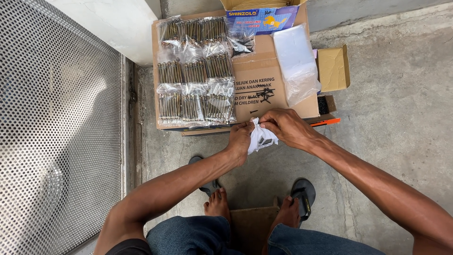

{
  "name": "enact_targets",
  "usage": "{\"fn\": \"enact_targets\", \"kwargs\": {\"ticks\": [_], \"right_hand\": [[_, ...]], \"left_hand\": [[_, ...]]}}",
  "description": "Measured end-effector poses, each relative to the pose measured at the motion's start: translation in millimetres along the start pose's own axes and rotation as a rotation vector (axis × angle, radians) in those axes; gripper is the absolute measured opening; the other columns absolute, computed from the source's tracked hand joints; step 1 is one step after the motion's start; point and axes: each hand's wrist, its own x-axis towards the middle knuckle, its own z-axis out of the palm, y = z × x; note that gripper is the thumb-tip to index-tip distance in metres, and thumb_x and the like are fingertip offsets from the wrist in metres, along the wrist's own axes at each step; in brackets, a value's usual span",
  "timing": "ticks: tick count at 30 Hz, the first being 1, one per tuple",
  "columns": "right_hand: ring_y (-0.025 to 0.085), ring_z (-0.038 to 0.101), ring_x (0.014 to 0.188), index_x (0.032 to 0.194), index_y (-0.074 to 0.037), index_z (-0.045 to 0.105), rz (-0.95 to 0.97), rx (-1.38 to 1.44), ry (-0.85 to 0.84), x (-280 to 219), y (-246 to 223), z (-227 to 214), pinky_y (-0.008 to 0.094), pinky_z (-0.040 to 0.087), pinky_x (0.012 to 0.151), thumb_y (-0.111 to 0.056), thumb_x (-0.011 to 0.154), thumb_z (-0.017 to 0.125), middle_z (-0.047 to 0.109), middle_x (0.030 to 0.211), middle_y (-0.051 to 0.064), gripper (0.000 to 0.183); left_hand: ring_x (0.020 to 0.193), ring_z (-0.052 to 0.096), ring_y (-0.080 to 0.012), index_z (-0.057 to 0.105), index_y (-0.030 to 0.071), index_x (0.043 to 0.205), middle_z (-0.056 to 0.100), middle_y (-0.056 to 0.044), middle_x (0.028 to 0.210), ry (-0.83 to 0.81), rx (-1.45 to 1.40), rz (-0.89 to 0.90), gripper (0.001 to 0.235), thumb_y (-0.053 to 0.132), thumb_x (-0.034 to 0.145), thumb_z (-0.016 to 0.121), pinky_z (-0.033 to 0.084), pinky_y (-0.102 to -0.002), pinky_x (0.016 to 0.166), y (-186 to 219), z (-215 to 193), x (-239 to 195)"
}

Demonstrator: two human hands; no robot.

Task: The person sits on the floor and repeatedly wipes small metal parts with a white cloth. They pick up each part, wipe it, and place it into a small cardboard box next to a larger box containing packaged parts.

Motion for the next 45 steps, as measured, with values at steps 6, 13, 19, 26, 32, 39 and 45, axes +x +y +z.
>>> {"fn": "enact_targets", "kwargs": {"ticks": [6,13,19,26,32,39,45], "right_hand": [[0.027,0.066,0.08,0.091,-0.006,0.069,0.082,-0.141,-0.001,5,-10,-17,0.039,0.054,0.072,-0.014,0.091,0.065,0.067,0.081,0.012,0.01],[0.027,0.062,0.083,0.09,-0.013,0.069,-0.038,-0.578,0.303,29,29,-16,0.04,0.051,0.074,-0.022,0.09,0.069,0.063,0.082,0.007,0.009],[0.027,0.062,0.082,0.086,-0.011,0.072,-0.015,-0.597,0.365,37,30,-25,0.04,0.052,0.076,-0.018,0.087,0.07,0.065,0.081,0.008,0.007],[0.027,0.061,0.075,0.095,-0.006,0.073,0.154,-0.341,0.456,15,30,-79,0.039,0.051,0.067,-0.009,0.093,0.068,0.067,0.081,0.012,0.006],[0.029,0.064,0.067,0.093,-0.007,0.071,0.35,-0.363,0.658,-5,155,-102,0.04,0.048,0.057,-0.009,0.093,0.069,0.069,0.081,0.012,0.003],[0.048,0.068,0.086,0.096,0.001,0.075,0.784,-0.493,0.179,-12,222,-50,0.055,0.056,0.074,-0.018,0.087,0.057,0.071,0.088,0.029,0.028],[0.041,0.071,0.082,0.085,0.007,0.072,0.665,-0.732,-0.039,8,326,-8,0.049,0.059,0.069,-0.001,0.079,0.065,0.071,0.079,0.025,0.012]], "left_hand": [[0.053,0.058,-0.0067,0.061,0.01,0.079,0.06,0.001,0.065,-0.003,0.047,0.035,0.022,0.024,0.095,0.057,0.045,-0.018,0.051,-21,-12,21],[0.061,0.059,-0.0086,0.062,0.011,0.081,0.06,0.001,0.071,-0.019,0.052,0.09,0.014,0.017,0.093,0.058,0.045,-0.02,0.055,-27,-15,27],[0.066,0.055,-0.0057,0.067,0.008,0.095,0.057,0.004,0.072,-0.003,0.139,0.154,0.008,0.014,0.09,0.062,0.041,-0.019,0.059,-5,-4,9],[0.058,0.056,-0.0019,0.063,0.004,0.11,0.058,0.004,0.062,0.019,0.146,0.191,0.023,0.006,0.087,0.066,0.042,-0.014,0.054,12,8,-6],[0.066,0.055,-0.0001,0.063,0.012,0.12,0.058,0.005,0.065,-0.09,0.175,0.216,0.032,0.006,0.088,0.064,0.043,-0.014,0.063,6,9,4],[0.057,0.051,-0.0017,0.063,0.009,0.106,0.057,0.003,0.06,-0.088,0.229,0.226,0.016,0.01,0.09,0.066,0.039,-0.015,0.053,15,10,-10],[0.055,0.047,-0.0004,0.06,0.008,0.108,0.055,0.006,0.059,-0.038,0.266,0.254,0.019,0.011,0.091,0.066,0.036,-0.015,0.051,-3,-6,-3]]}}
